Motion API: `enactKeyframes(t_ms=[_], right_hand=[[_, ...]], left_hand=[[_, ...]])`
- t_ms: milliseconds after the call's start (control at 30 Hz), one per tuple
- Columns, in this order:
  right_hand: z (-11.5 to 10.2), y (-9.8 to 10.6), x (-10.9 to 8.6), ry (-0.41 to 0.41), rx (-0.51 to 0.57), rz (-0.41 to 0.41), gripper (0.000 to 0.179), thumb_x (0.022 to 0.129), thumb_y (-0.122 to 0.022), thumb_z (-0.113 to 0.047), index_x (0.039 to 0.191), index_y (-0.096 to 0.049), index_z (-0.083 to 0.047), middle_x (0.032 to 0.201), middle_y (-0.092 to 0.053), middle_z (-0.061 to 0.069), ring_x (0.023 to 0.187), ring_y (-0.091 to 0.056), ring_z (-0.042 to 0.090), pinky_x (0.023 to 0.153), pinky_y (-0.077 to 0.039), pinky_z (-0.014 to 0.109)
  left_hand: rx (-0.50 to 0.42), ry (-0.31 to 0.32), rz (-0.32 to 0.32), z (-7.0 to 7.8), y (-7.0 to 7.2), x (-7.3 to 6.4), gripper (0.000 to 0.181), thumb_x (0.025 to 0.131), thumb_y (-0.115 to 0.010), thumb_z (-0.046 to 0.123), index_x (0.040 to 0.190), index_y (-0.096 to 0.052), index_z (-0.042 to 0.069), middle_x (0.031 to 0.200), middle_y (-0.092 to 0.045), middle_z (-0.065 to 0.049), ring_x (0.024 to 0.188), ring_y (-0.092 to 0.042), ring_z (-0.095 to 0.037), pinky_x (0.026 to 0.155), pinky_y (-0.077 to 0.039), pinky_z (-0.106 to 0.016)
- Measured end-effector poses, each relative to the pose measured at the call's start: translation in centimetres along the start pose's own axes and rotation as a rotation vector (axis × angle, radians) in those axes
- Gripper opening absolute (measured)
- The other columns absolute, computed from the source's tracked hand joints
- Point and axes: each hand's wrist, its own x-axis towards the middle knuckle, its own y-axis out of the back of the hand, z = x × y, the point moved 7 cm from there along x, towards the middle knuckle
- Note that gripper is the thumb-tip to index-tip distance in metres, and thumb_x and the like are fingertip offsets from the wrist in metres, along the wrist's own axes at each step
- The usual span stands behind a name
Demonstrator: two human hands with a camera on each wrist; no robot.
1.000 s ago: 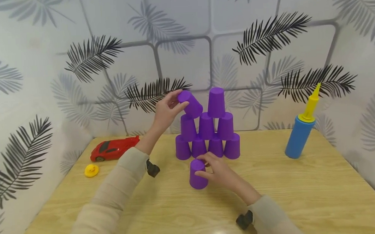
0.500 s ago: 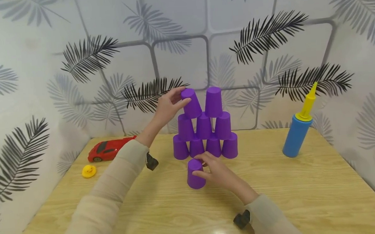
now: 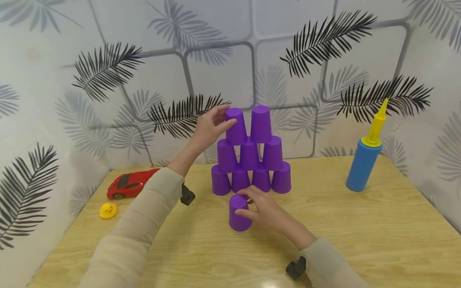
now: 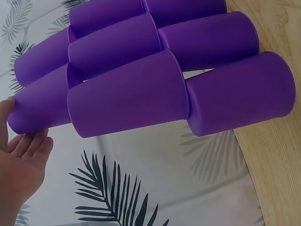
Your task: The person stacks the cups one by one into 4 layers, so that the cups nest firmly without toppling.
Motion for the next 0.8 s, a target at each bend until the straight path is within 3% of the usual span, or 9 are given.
enactKeyframes(t_ms=[233, 433, 633, 800], right_hand=[[-0.2, -0.2, 0.4, -0.018, 0.021, -0.018, 0.038, 0.087, -0.074, -0.015, 0.119, -0.060, -0.001, 0.106, -0.063, 0.008, 0.096, -0.066, 0.021, 0.084, -0.060, 0.035], [0.3, 0.2, 0.3, -0.062, 0.019, -0.047, 0.040, 0.088, -0.074, -0.018, 0.121, -0.061, -0.001, 0.110, -0.064, 0.009, 0.099, -0.067, 0.023, 0.087, -0.060, 0.036], [1.3, 2.4, 0.1, -0.126, 0.032, -0.013, 0.039, 0.087, -0.075, -0.018, 0.120, -0.062, -0.002, 0.109, -0.067, 0.008, 0.095, -0.068, 0.019, 0.087, -0.060, 0.039], [1.9, 4.9, -0.2, -0.178, 0.069, 0.057, 0.037, 0.088, -0.073, -0.016, 0.121, -0.063, -0.003, 0.109, -0.067, 0.009, 0.094, -0.066, 0.008, 0.086, -0.060, 0.030]], left_hand=[[-0.055, 0.047, 0.008, -1.5, 0.9, -0.8, 0.059, 0.095, -0.065, 0.032, 0.145, -0.045, 0.009, 0.142, -0.057, -0.011, 0.133, -0.053, -0.021, 0.113, -0.045, -0.029], [-0.118, 0.108, -0.004, -4.5, 1.4, -3.0, 0.065, 0.094, -0.065, 0.034, 0.148, -0.039, 0.009, 0.148, -0.051, -0.011, 0.138, -0.048, -0.021, 0.117, -0.041, -0.032], [-0.152, 0.123, -0.057, -7.8, 0.9, -5.9, 0.073, 0.091, -0.071, 0.031, 0.151, -0.034, 0.011, 0.152, -0.046, -0.009, 0.143, -0.043, -0.020, 0.120, -0.036, -0.033], [-0.182, 0.119, -0.108, -10.1, 0.1, -7.7, 0.077, 0.085, -0.077, 0.019, 0.150, -0.036, 0.006, 0.152, -0.045, -0.014, 0.143, -0.041, -0.023, 0.121, -0.035, -0.035]])
